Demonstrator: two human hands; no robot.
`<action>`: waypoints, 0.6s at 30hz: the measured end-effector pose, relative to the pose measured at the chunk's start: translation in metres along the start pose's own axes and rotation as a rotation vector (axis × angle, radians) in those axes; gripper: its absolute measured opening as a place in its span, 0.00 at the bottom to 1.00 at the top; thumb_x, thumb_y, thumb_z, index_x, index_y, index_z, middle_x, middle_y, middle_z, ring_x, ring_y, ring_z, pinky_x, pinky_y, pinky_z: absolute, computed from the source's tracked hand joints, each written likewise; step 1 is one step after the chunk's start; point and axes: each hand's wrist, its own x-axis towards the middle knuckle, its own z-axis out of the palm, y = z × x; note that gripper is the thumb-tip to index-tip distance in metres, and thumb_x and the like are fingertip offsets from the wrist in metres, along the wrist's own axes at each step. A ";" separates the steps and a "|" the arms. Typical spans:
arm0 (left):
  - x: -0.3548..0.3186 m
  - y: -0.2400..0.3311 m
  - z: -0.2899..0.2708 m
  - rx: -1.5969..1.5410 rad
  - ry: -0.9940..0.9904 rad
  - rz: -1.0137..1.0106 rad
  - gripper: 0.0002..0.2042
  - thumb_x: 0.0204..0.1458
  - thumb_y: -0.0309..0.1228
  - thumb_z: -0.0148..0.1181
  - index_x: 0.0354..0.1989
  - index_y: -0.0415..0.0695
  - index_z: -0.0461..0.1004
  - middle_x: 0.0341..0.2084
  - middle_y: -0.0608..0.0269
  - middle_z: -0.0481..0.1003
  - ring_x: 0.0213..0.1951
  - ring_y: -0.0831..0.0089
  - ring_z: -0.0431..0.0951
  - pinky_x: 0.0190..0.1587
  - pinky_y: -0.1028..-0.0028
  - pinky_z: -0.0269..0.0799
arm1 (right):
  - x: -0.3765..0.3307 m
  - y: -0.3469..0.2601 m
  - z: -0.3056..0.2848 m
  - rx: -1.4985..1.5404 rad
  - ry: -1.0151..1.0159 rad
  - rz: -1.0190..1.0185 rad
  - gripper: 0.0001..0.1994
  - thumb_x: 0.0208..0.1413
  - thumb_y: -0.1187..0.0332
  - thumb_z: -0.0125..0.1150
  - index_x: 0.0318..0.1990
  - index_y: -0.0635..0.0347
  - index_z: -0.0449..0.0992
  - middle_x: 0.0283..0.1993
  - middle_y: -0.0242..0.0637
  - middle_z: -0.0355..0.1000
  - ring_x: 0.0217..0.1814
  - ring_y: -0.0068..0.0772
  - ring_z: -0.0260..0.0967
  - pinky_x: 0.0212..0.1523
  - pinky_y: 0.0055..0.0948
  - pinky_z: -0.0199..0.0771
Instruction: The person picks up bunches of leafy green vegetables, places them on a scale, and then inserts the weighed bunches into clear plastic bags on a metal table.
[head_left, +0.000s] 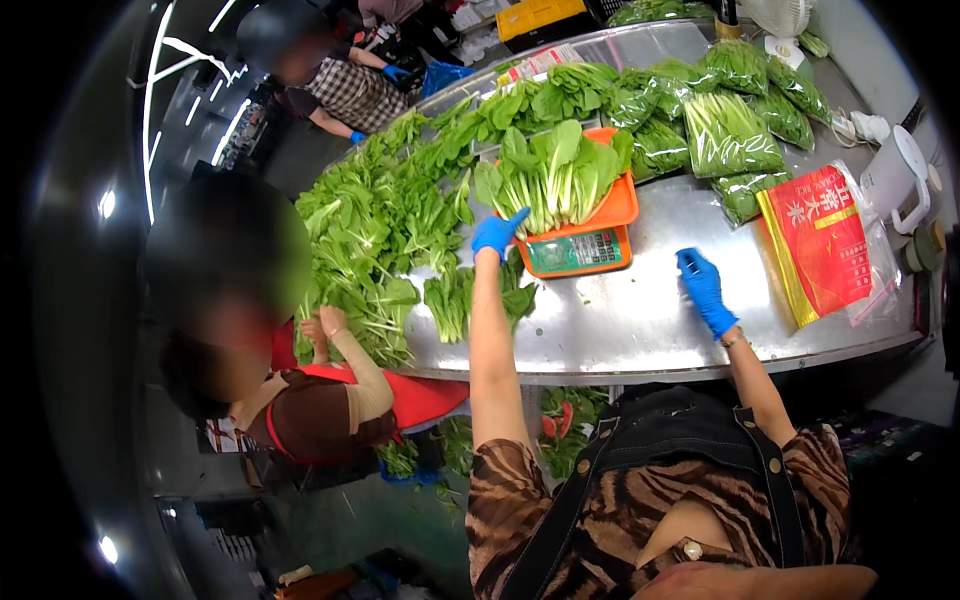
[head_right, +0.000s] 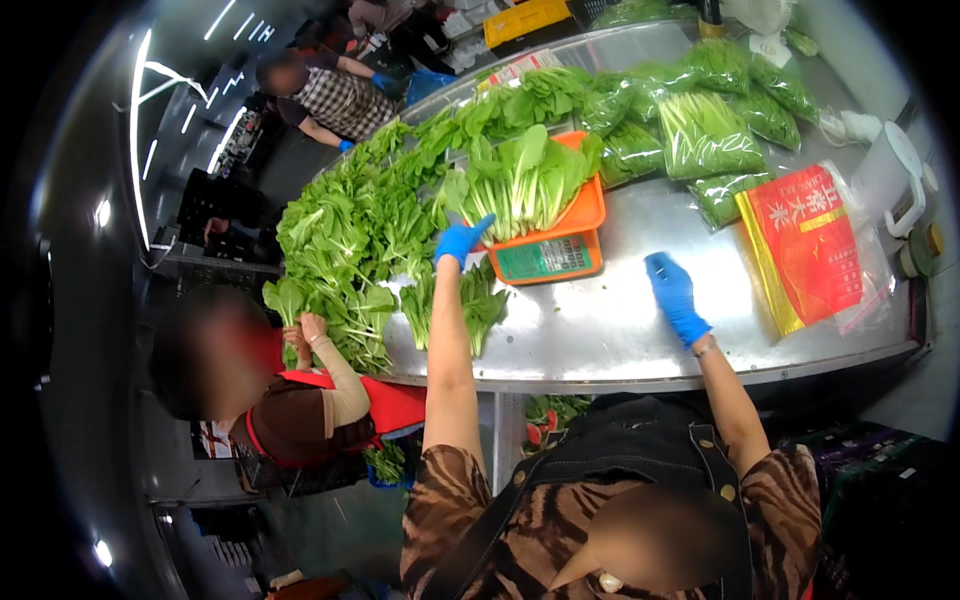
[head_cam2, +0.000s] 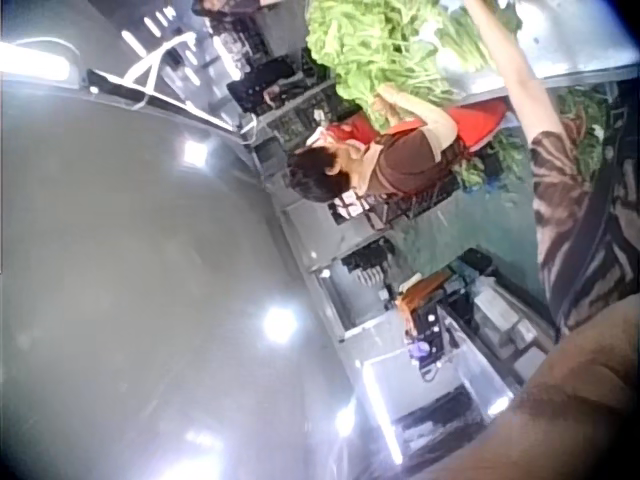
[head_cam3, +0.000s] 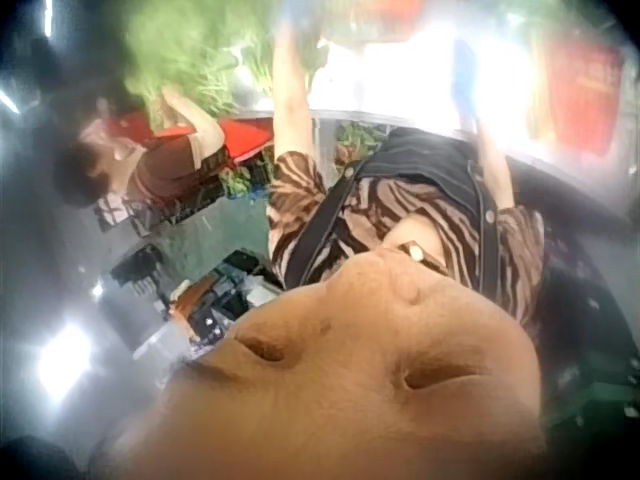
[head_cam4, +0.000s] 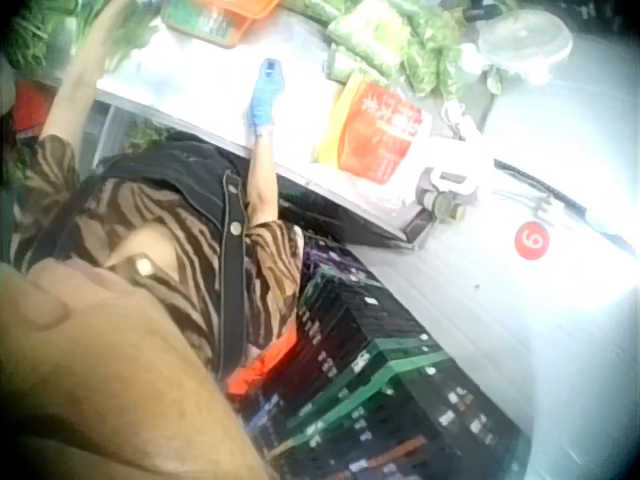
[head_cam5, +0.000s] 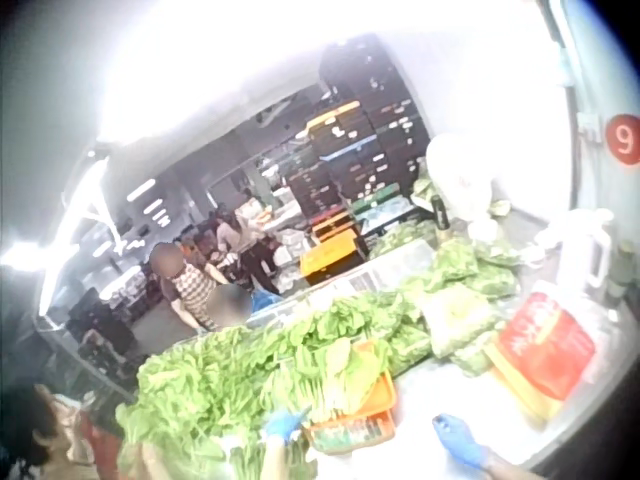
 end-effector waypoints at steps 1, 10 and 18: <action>-0.001 -0.005 0.005 -0.040 0.048 0.025 0.40 0.34 0.69 0.44 0.26 0.35 0.74 0.27 0.41 0.73 0.33 0.50 0.74 0.37 0.61 0.67 | 0.000 -0.004 -0.024 -0.074 0.155 -0.176 0.07 0.50 0.67 0.53 0.37 0.56 0.71 0.24 0.34 0.68 0.22 0.20 0.65 0.22 0.19 0.64; 0.008 -0.092 0.035 -0.434 0.253 -0.137 0.41 0.35 0.61 0.53 0.43 0.29 0.66 0.40 0.37 0.68 0.45 0.50 0.68 0.47 0.64 0.62 | -0.021 -0.013 -0.145 -1.147 0.409 -0.153 0.26 0.44 0.61 0.58 0.54 0.51 0.60 0.51 0.41 0.61 0.52 0.42 0.57 0.49 0.37 0.58; 0.004 -0.123 0.051 -0.634 0.312 -0.207 0.38 0.35 0.58 0.57 0.43 0.32 0.66 0.29 0.47 0.72 0.32 0.59 0.73 0.38 0.68 0.66 | -0.009 0.020 -0.166 -0.996 0.433 -0.166 0.17 0.50 0.73 0.48 0.50 0.56 0.65 0.39 0.43 0.64 0.39 0.42 0.63 0.37 0.34 0.64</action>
